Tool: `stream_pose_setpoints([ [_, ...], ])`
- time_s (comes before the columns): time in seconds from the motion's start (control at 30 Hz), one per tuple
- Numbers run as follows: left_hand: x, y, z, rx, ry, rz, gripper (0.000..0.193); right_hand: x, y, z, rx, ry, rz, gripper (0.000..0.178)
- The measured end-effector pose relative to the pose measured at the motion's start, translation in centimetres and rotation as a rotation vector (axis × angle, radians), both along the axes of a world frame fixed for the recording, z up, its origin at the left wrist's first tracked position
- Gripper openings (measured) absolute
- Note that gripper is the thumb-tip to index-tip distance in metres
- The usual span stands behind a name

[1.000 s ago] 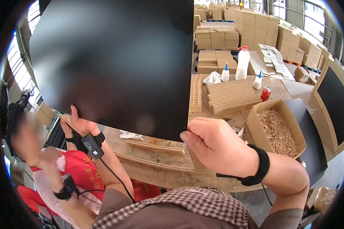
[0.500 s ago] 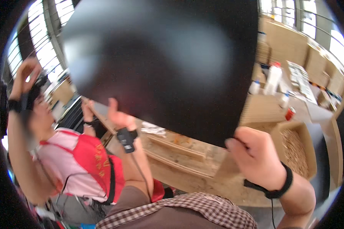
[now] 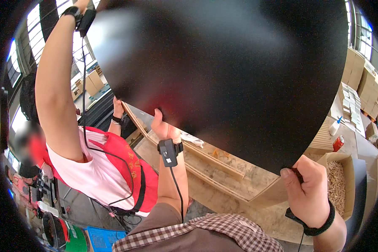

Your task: The person assembles a wooden furniture panel by attaching a black sheet to a wooden frame and securing it with wooden dowels. They wipe the surface with a cloth and place the finished panel onto a stack.

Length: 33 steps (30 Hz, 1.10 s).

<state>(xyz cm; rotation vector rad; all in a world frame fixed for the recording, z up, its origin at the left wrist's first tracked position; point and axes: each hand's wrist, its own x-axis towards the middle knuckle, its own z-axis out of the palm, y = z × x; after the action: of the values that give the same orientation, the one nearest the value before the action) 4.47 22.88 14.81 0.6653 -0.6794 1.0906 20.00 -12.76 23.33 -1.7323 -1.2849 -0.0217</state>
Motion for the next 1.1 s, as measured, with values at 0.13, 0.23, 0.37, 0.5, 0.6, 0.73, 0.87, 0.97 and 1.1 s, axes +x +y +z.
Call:
stream_pose_setpoints([
  [0.13,0.5,-0.6,0.7,-0.037,0.081,0.085,0.046,-0.1,-0.5,0.4,-0.011,-0.078,-0.025,0.019],
  [0.23,0.0,-0.6,0.9,-0.059,0.143,0.131,0.047,-0.3,-0.4,0.6,0.000,-0.070,-0.011,0.019],
  [0.37,0.3,-0.9,1.2,-0.020,0.114,0.096,0.044,-0.3,-0.5,0.2,0.041,-0.080,-0.033,0.018],
  [0.5,0.6,0.7,0.0,0.064,0.047,-0.111,0.044,-0.5,-1.1,0.6,0.015,-0.085,-0.033,0.017],
  [0.6,0.4,1.2,-0.2,0.057,0.059,-0.113,0.045,-0.7,-1.0,0.6,0.045,-0.056,-0.015,0.016],
  [0.73,0.4,0.4,-0.1,0.053,0.005,-0.132,0.046,-0.5,-1.4,0.0,0.060,-0.035,0.000,0.014],
  [0.87,0.5,-0.4,0.1,0.020,0.048,-0.058,0.043,-0.5,-1.4,-0.6,0.075,-0.062,-0.013,0.015],
  [0.97,0.2,-0.1,0.3,-0.009,0.062,-0.049,0.044,-0.4,-0.8,0.0,0.059,-0.074,-0.021,0.016],
  [1.1,0.2,0.1,0.0,-0.016,0.043,-0.083,0.043,-0.4,-1.1,0.0,0.043,-0.091,-0.039,0.018],
])
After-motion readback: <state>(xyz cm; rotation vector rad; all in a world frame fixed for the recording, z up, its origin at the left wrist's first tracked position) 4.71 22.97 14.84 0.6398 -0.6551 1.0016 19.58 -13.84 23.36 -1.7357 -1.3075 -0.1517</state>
